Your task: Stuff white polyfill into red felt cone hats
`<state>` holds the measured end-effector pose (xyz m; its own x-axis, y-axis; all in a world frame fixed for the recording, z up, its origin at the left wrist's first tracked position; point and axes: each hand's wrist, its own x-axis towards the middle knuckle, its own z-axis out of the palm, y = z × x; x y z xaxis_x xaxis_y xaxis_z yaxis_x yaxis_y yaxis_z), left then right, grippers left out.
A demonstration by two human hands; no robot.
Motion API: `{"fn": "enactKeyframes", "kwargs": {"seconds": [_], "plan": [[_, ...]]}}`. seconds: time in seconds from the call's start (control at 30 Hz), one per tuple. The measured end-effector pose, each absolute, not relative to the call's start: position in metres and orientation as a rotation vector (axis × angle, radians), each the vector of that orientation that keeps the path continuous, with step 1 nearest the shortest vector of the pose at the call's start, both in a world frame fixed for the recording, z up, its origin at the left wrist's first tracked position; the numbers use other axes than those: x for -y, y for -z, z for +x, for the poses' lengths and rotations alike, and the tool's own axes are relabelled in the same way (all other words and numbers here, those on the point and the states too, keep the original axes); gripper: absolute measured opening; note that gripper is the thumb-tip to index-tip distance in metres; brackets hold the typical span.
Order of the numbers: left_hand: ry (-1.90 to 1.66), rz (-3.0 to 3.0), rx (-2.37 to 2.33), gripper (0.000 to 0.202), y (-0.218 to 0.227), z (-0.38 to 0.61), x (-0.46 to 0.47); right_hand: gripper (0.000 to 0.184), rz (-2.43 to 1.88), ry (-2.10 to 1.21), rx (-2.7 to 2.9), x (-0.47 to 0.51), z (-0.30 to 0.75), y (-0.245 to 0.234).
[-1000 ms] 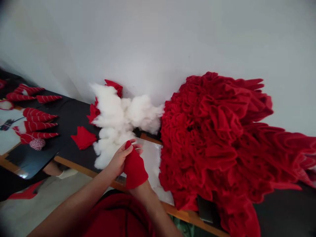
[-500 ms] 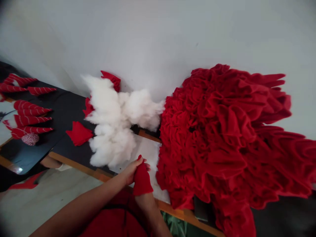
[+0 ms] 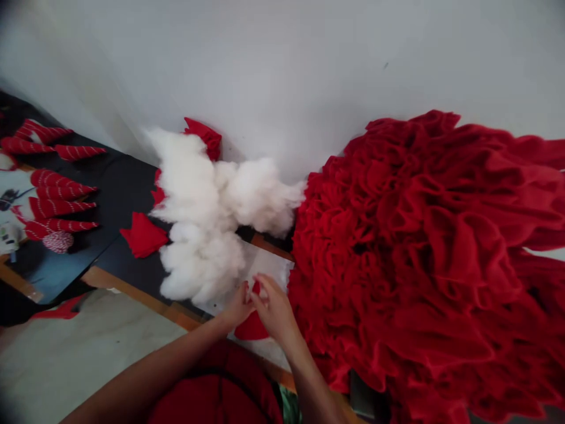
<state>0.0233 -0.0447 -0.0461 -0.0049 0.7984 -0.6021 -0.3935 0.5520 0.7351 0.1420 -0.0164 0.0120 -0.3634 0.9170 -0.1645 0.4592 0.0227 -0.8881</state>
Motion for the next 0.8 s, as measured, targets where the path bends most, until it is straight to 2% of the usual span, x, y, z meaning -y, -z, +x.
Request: {"fn": "enactKeyframes", "kwargs": {"seconds": [0.17, 0.2, 0.23, 0.33, 0.4, 0.47, 0.53, 0.67, 0.8], "plan": [[-1.171, 1.065, -1.595, 0.029, 0.024, -0.019, 0.061, 0.077, -1.409, -1.302, 1.826, -0.071, 0.051, 0.017], [-1.187, 1.224, -1.716, 0.031, 0.023, -0.031, 0.059, 0.08, -1.42, -1.343, 1.808, -0.08, 0.035, 0.024], [-1.188, 1.35, -1.827, 0.036, 0.023, -0.043, 0.055, 0.074, -1.412, -1.366, 1.804, -0.086, 0.023, 0.029], [-1.136, 1.548, -2.014, 0.058, 0.03, -0.069, 0.032, 0.041, -1.377, -1.407, 1.773, -0.091, 0.007, 0.039], [-1.089, 1.591, -2.025, 0.074, 0.035, -0.074, 0.012, 0.031, -1.345, -1.426, 1.725, -0.089, 0.009, 0.04], [-1.075, 1.56, -2.012, 0.08, 0.04, -0.072, -0.006, 0.026, -1.314, -1.454, 1.652, -0.086, 0.015, 0.039], [-1.089, 1.502, -2.005, 0.068, 0.043, -0.067, -0.02, 0.022, -1.31, -1.471, 1.548, -0.081, 0.022, 0.038], [-1.125, 1.436, -1.969, 0.027, 0.048, -0.063, -0.033, 0.019, -1.35, -1.466, 1.276, -0.069, 0.03, 0.038], [-1.156, 1.423, -1.907, 0.015, 0.053, -0.07, -0.041, 0.015, -1.31, -1.508, 1.042, -0.065, 0.041, 0.03]]}}
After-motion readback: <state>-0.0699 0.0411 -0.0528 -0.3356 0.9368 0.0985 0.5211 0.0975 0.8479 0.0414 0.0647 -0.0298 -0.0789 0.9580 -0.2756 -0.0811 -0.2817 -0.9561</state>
